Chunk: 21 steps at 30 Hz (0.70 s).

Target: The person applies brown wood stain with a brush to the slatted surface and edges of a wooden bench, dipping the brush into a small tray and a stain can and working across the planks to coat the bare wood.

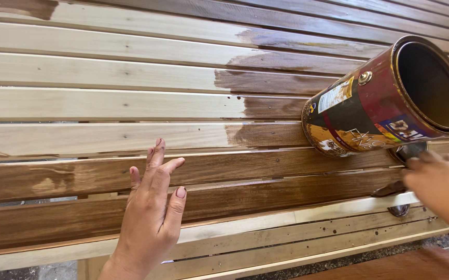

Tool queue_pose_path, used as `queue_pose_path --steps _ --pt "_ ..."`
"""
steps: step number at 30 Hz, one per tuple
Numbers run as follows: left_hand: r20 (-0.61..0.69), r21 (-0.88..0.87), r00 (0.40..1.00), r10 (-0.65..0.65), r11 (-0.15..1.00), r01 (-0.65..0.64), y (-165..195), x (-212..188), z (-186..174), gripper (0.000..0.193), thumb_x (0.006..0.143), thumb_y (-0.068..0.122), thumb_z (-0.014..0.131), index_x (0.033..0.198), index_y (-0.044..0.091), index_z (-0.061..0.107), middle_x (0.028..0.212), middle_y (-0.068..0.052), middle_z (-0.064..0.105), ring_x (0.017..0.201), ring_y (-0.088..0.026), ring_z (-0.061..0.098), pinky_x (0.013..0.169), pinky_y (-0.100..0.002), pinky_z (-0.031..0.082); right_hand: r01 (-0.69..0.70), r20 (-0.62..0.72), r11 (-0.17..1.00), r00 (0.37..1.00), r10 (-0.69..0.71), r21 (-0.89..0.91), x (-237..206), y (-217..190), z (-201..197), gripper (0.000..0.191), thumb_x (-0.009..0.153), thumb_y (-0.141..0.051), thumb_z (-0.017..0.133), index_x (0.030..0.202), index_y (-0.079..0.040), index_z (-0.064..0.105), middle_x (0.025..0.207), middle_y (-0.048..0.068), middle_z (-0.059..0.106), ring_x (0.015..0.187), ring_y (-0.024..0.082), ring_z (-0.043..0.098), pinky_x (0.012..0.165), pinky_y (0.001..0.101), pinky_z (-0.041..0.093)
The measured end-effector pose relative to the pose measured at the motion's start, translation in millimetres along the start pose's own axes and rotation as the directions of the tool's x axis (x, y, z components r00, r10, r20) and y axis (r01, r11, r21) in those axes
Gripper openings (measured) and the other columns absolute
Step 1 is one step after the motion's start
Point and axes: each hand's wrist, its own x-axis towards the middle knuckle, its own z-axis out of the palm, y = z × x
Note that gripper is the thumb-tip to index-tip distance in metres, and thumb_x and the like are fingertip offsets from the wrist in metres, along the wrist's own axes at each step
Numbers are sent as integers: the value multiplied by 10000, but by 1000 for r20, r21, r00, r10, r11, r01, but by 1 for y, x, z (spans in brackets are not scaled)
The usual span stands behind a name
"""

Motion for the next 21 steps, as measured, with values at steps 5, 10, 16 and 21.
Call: queue_pose_path --steps 5,10,16,21 --pt "-14 -41 1000 19 999 -20 -10 -9 -26 430 993 223 451 1399 93 510 1662 -174 285 1558 -366 205 1218 -593 57 181 -44 976 983 -177 118 -16 -35 -135 42 869 -214 707 845 -224 740 980 -21 710 1047 152 636 782 305 548" --pt "-64 -30 998 -2 1000 0 -26 -20 -58 432 1012 249 434 1409 94 503 1664 -170 284 1561 -357 206 1227 -587 43 324 -197 944 931 -308 58 -28 -80 -273 93 846 -238 751 791 -164 750 814 -9 702 838 148 620 617 284 481" --pt "-152 -27 985 -87 996 83 -55 -32 -110 459 1034 249 377 1448 58 432 1694 -189 224 1565 -361 163 1252 -577 5 496 -337 868 822 -460 27 -46 -124 -413 116 846 -220 761 740 -182 731 752 -29 682 809 175 609 618 312 455" --pt "-266 -17 950 -166 986 167 -74 -39 -149 445 1007 234 367 1405 64 469 1686 -197 223 1568 -358 168 1235 -579 6 614 -525 778 710 -470 134 -57 -142 -504 118 811 -203 779 715 -178 716 752 -23 691 821 176 625 635 317 479"
